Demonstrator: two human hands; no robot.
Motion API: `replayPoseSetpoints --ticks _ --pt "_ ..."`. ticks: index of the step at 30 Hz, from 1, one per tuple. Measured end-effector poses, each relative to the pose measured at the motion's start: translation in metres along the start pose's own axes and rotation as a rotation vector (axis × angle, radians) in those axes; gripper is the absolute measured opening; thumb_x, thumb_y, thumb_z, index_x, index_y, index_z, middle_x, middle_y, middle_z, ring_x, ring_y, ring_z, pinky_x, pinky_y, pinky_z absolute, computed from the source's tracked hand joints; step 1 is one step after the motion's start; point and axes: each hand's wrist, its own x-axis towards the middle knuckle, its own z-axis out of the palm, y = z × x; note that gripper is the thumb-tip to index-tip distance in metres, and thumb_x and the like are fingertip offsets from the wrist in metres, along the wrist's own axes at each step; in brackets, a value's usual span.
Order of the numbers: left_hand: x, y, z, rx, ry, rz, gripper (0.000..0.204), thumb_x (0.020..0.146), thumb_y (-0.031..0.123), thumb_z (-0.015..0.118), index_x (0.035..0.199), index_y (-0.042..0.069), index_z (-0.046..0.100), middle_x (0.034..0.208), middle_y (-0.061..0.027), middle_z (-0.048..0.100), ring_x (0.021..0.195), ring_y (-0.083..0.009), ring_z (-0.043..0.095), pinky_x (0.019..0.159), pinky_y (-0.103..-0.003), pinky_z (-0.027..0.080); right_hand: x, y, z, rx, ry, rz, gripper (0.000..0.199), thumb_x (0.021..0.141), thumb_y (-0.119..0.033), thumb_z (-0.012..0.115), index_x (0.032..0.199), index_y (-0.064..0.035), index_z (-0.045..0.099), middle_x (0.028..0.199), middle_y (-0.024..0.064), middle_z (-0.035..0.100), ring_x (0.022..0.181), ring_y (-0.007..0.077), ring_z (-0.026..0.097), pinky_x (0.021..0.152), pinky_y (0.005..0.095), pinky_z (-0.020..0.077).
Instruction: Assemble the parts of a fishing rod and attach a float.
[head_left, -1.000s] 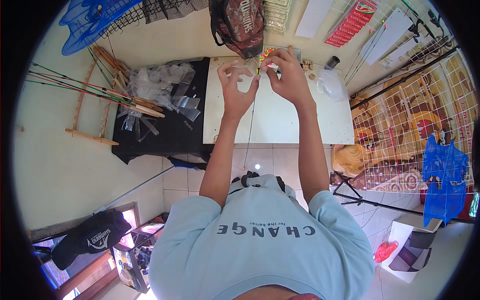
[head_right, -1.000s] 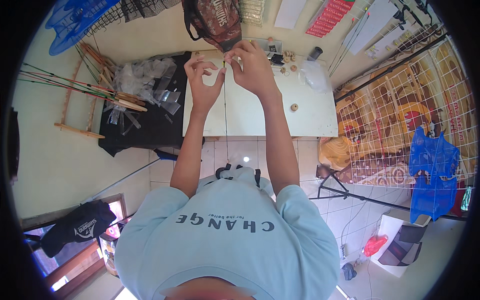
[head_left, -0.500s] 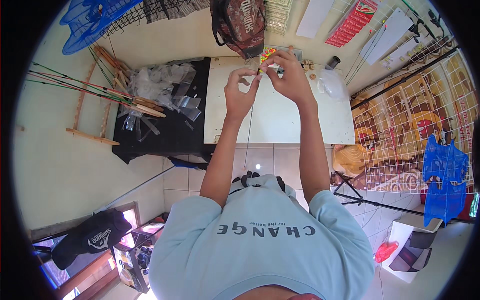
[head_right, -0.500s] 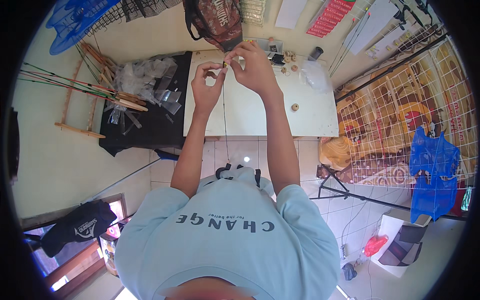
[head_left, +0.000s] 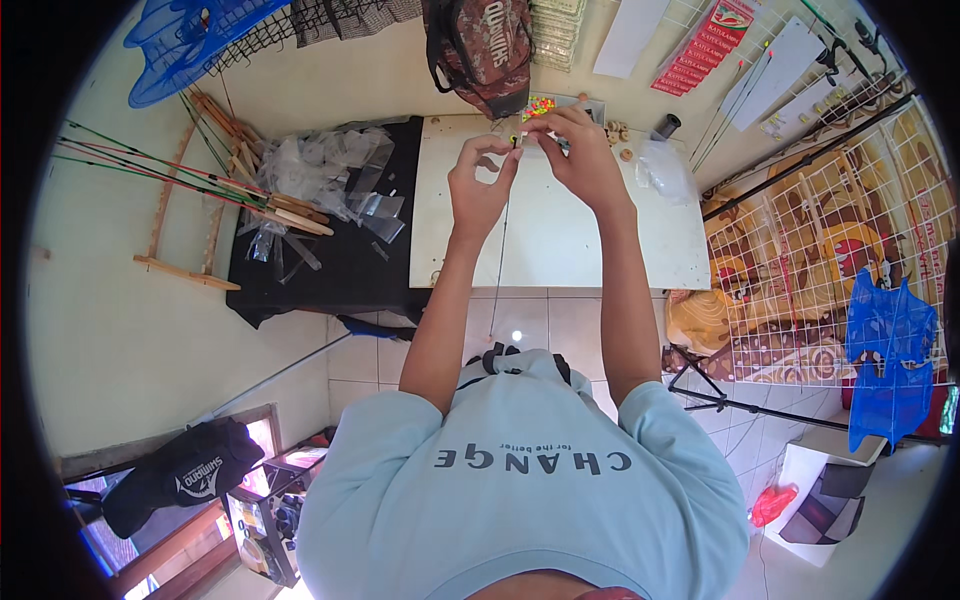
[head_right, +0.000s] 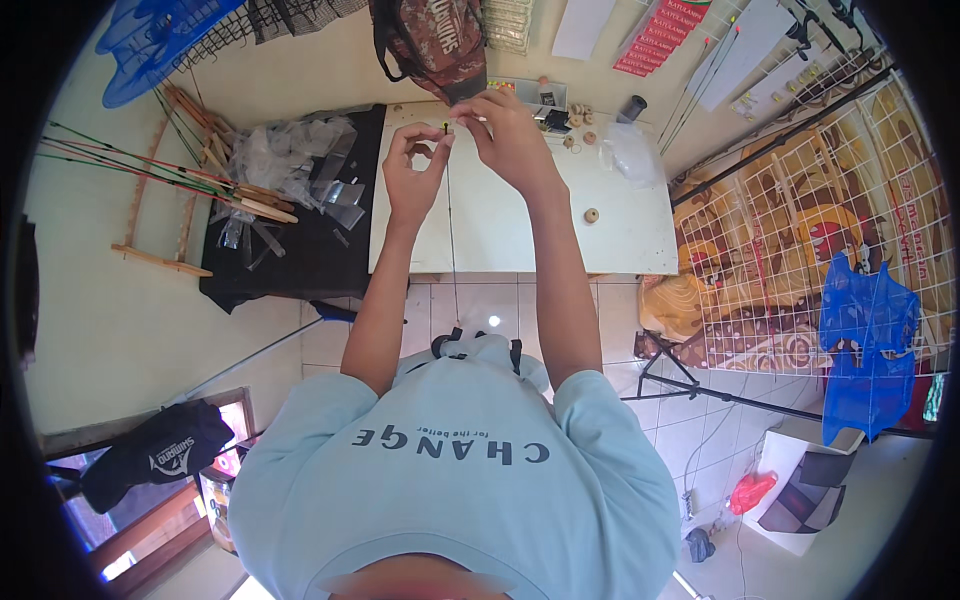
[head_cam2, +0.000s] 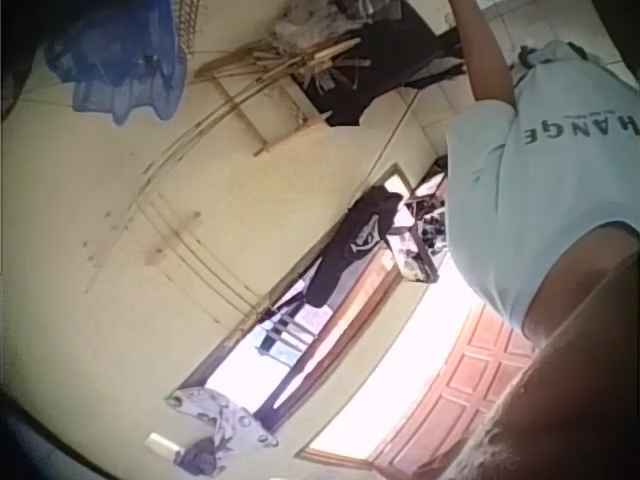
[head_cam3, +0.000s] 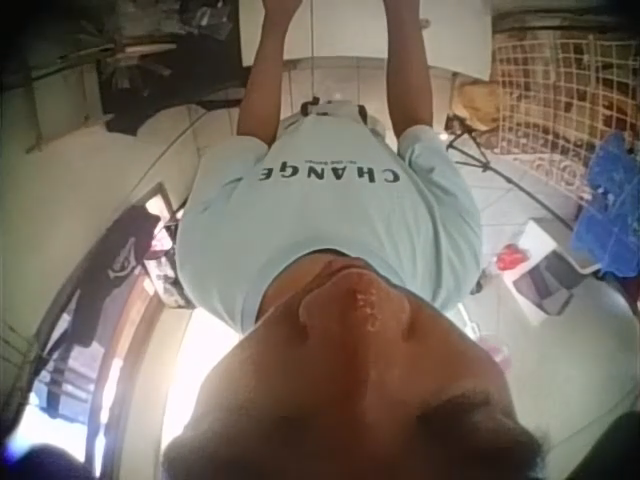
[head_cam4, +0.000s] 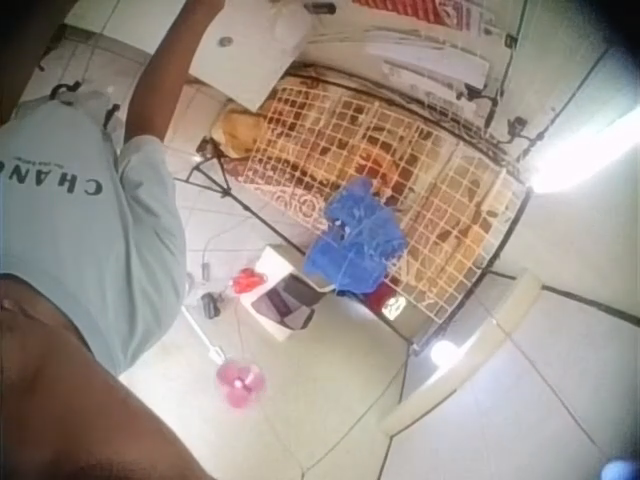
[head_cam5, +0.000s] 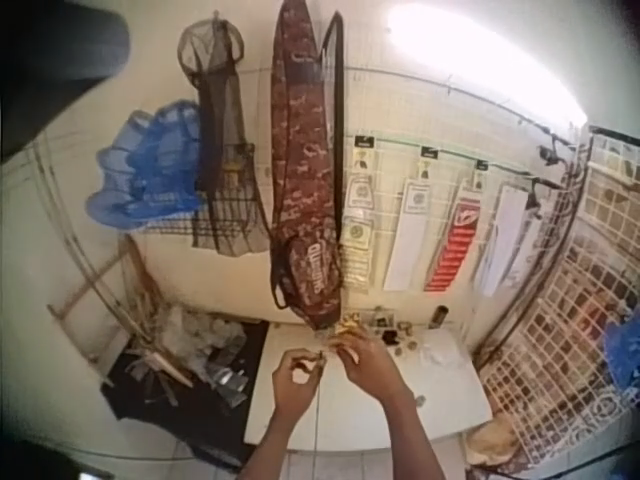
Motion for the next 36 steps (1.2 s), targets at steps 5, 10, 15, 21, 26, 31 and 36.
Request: replayPoseSetpoints --ticks 5,10,15,21,26,31,36 --pt "0.000 -0.001 -0.002 0.008 -0.004 -0.001 0.019 0.081 0.010 0.073 0.094 0.004 0.060 0.090 -0.0040 0.065 0.081 -0.0112 0.062 0.065 -0.025 0.047 -0.001 -0.001 -0.001 -0.051 -0.017 -0.047 0.012 0.081 0.000 0.062 0.090 -0.0046 0.069 0.088 0.0095 0.063 0.090 0.0276 0.059 0.081 0.0373 0.0474" --pt "0.000 -0.002 -0.001 -0.039 -0.018 -0.010 0.019 0.082 0.008 0.073 0.094 0.004 0.059 0.091 -0.0038 0.066 0.081 -0.0106 0.062 0.065 -0.026 0.047 -0.001 0.000 0.001 -0.070 -0.032 -0.060 0.012 0.081 0.001 0.061 0.090 -0.0041 0.068 0.088 0.0098 0.061 0.090 0.0279 0.058 0.079 0.0377 0.0479" --pt "0.000 0.002 -0.001 -0.168 -0.029 -0.042 0.022 0.082 0.005 0.072 0.097 0.004 0.056 0.091 -0.0039 0.066 0.086 -0.0101 0.064 0.067 -0.024 0.045 -0.004 -0.001 0.003 -0.020 -0.004 -0.066 0.013 0.081 0.003 0.060 0.090 -0.0032 0.066 0.090 0.0099 0.059 0.091 0.0281 0.057 0.079 0.0369 0.0479" --pt "0.000 0.000 0.001 -0.187 -0.034 -0.073 0.025 0.082 0.005 0.072 0.100 0.005 0.053 0.089 -0.0029 0.065 0.086 -0.0101 0.063 0.067 -0.024 0.044 -0.004 0.000 0.004 -0.032 0.000 -0.079 0.012 0.081 0.003 0.061 0.090 -0.0024 0.066 0.090 0.0104 0.059 0.091 0.0283 0.057 0.079 0.0372 0.0479" --pt "0.002 -0.003 0.002 -0.196 -0.053 -0.086 0.032 0.080 0.005 0.073 0.104 0.007 0.051 0.087 -0.0024 0.064 0.083 -0.0095 0.059 0.067 -0.024 0.043 -0.005 0.001 0.005 -0.013 0.002 -0.066 0.012 0.080 0.002 0.062 0.090 -0.0027 0.066 0.090 0.0094 0.059 0.091 0.0275 0.056 0.080 0.0369 0.0472" --pt "0.000 -0.008 0.000 -0.179 -0.084 -0.101 0.037 0.080 0.006 0.073 0.108 0.007 0.049 0.086 -0.0027 0.064 0.081 -0.0096 0.058 0.067 -0.025 0.044 -0.010 -0.003 0.009 -0.016 0.071 -0.096 0.013 0.079 0.001 0.064 0.091 -0.0034 0.064 0.092 0.0094 0.057 0.095 0.0284 0.054 0.084 0.0376 0.0444" --pt "-0.007 -0.014 -0.002 -0.108 -0.111 -0.122 0.045 0.079 0.006 0.074 0.114 0.007 0.044 0.084 -0.0024 0.064 0.080 -0.0093 0.058 0.067 -0.025 0.044 -0.030 0.012 0.019 -0.046 0.140 -0.032 0.012 0.077 -0.005 0.065 0.088 -0.0062 0.062 0.092 0.0100 0.055 0.096 0.0299 0.051 0.086 0.0387 0.0426"
